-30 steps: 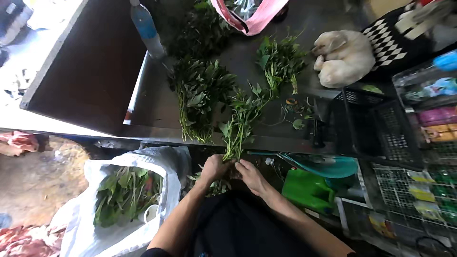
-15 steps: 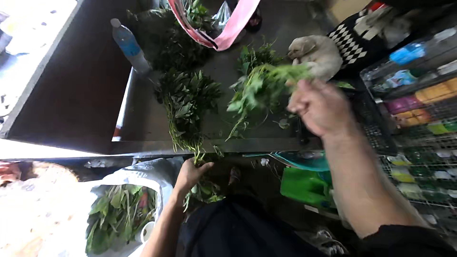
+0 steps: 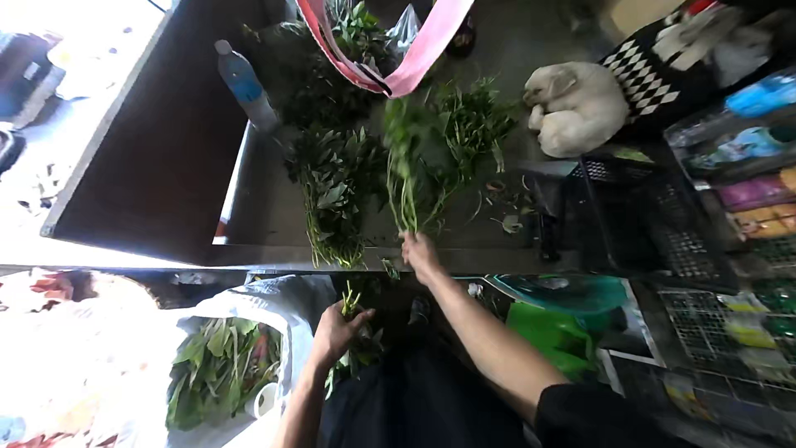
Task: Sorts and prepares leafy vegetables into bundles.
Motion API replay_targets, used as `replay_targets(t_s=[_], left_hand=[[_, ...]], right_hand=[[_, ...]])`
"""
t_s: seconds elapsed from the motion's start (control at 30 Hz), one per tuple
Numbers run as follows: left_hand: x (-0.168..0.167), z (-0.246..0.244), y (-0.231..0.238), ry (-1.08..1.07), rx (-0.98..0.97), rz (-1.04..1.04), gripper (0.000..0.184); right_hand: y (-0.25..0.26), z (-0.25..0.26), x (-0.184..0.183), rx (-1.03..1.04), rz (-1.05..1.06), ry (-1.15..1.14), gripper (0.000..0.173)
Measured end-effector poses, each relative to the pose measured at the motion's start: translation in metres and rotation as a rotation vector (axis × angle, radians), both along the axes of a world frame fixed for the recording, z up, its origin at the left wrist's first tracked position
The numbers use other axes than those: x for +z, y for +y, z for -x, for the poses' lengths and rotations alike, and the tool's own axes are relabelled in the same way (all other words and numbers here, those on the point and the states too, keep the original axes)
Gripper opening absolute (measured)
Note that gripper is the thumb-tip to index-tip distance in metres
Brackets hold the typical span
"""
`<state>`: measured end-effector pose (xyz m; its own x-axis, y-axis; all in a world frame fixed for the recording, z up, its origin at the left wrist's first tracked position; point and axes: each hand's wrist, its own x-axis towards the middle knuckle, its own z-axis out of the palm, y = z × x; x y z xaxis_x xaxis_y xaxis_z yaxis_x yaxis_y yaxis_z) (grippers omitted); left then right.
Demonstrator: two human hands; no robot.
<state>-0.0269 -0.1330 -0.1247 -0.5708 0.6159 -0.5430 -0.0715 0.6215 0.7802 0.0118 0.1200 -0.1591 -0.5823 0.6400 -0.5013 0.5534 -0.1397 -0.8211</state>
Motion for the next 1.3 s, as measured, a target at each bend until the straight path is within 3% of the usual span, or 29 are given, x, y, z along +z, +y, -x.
replay_targets(t_s=[0.07,0.23,0.37,0.47,0.57,0.67,0.73,0.83,0.97,1.17,1.3], left_hand=[[0.002,0.001,-0.002,0.002,0.013,0.018,0.028],[0.000,0.006,-0.001,-0.008,-0.001,0.027,0.028],[0.000,0.009,0.009,-0.004,-0.041,0.021,0.029],[-0.003,0.010,0.014,-0.017,-0.070,0.033,0.029],[-0.008,0.009,0.017,-0.016,-0.107,0.054,0.029],[-0.008,0.007,0.022,0.009,-0.115,0.034,0.028],[-0.002,0.007,0.023,0.012,-0.110,-0.026,0.033],[0.008,0.013,0.016,-0.063,-0.004,-0.206,0.033],[0.030,0.021,0.002,-0.179,0.145,-0.502,0.021],[0.036,0.030,-0.004,-0.277,0.236,-0.779,0.016],[0.040,0.041,-0.002,-0.280,0.399,-0.816,0.020]], right_hand=[[-0.016,-0.004,-0.013,0.023,0.029,-0.099,0.043],[-0.023,-0.019,0.006,0.150,0.000,-0.100,0.037],[-0.007,-0.029,0.027,0.323,-0.239,-0.295,0.052],[0.013,-0.038,0.029,0.174,-0.350,-0.323,0.049],[0.041,-0.029,0.000,-0.003,-0.236,-0.274,0.048],[0.057,-0.012,-0.014,-0.020,-0.161,-0.322,0.053],[0.062,-0.009,-0.011,-0.050,-0.075,-0.274,0.044],[0.068,-0.022,0.003,-0.214,-0.004,-0.001,0.032],[0.096,-0.051,0.036,-0.208,-0.257,0.201,0.036],[0.095,-0.061,0.086,-0.052,-0.564,0.201,0.033],[0.063,-0.045,0.076,0.069,-0.598,0.056,0.031]])
